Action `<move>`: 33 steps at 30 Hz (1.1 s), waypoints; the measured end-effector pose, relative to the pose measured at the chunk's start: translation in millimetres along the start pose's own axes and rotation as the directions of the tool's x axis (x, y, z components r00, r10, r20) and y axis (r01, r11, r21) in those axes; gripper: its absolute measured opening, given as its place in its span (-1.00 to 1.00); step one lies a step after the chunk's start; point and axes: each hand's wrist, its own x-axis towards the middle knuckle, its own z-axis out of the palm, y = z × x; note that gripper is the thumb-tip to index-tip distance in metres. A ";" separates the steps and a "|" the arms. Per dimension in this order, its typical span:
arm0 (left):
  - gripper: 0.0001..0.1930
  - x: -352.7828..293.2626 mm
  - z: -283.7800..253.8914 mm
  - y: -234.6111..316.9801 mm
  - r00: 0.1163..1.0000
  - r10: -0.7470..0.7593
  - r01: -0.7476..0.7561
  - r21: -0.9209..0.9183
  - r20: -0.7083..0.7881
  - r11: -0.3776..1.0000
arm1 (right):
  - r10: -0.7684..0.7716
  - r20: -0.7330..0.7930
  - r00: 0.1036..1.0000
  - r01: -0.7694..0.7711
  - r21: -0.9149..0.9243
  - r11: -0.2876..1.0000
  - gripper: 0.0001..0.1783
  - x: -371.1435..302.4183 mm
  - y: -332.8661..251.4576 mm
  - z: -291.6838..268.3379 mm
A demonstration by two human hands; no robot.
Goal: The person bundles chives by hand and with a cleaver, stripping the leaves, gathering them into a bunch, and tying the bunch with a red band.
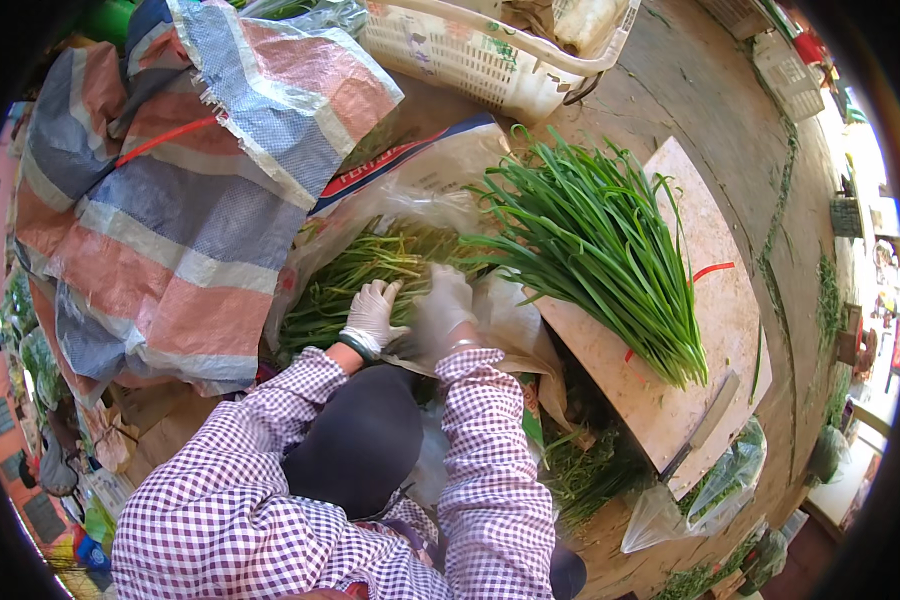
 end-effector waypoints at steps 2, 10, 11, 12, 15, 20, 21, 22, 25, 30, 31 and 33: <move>-0.12 -2.6 -19.5 -3.7 0.998 0.052 -0.051 -0.055 0.024 0.997 | -0.030 -0.073 0.997 0.030 -0.001 1.000 -0.33 -3.7 3.0 9.9; 0.18 102.4 -50.6 -62.6 0.991 0.023 -0.019 0.038 -0.131 0.999 | -0.074 -0.183 0.980 0.069 -0.035 0.997 -0.34 4.6 6.2 23.4; 0.23 118.3 -34.3 -78.6 0.999 0.044 -0.044 0.035 -0.009 0.998 | -0.065 -0.185 0.981 0.059 -0.038 0.998 -0.35 5.7 7.5 28.0; 0.29 124.8 -36.2 -79.7 0.988 0.046 -0.042 -0.029 0.148 0.999 | -0.064 -0.170 0.983 0.058 -0.041 0.997 -0.37 5.5 5.2 27.3; 0.30 139.9 -32.6 -86.2 0.982 0.048 -0.035 -0.079 0.180 0.996 | -0.055 -0.155 0.986 0.050 -0.038 0.998 -0.38 1.9 0.3 22.1; 0.03 155.0 -0.7 -111.0 0.991 0.073 -0.040 -0.275 0.113 0.961 | -0.002 -0.137 0.991 0.001 -0.009 1.000 -0.39 -8.4 -6.4 9.1; 0.02 153.0 14.2 -111.9 0.997 0.009 0.015 -0.319 0.075 0.948 | -0.009 -0.157 0.988 0.007 -0.013 1.000 -0.38 -17.6 -6.9 2.6; -0.02 154.1 25.4 -114.5 0.995 0.059 -0.019 -0.450 0.075 0.893 | -0.040 -0.153 0.987 0.046 0.042 0.998 -0.37 -19.6 1.6 4.3; -0.15 152.8 62.8 -172.5 0.998 0.057 -0.031 -0.573 0.027 0.819 | -0.174 -0.215 0.961 0.202 0.115 0.973 -0.26 -31.7 -12.5 2.0; -0.23 169.0 88.4 -170.3 0.998 0.050 -0.021 -0.591 0.033 0.807 | -0.321 -0.106 0.941 0.286 -0.257 0.923 -0.02 -29.1 -15.7 -20.2; -0.23 166.6 87.9 -169.0 0.999 0.014 0.010 -0.557 0.039 0.830 | -0.384 -0.128 0.914 0.324 -0.337 0.884 -0.01 -31.9 -6.4 0.0; -0.33 161.6 92.6 -145.5 0.981 0.078 0.089 -0.776 0.176 0.625 | -0.391 -0.133 0.911 0.329 -0.336 0.882 -0.36 -31.1 -0.4 6.5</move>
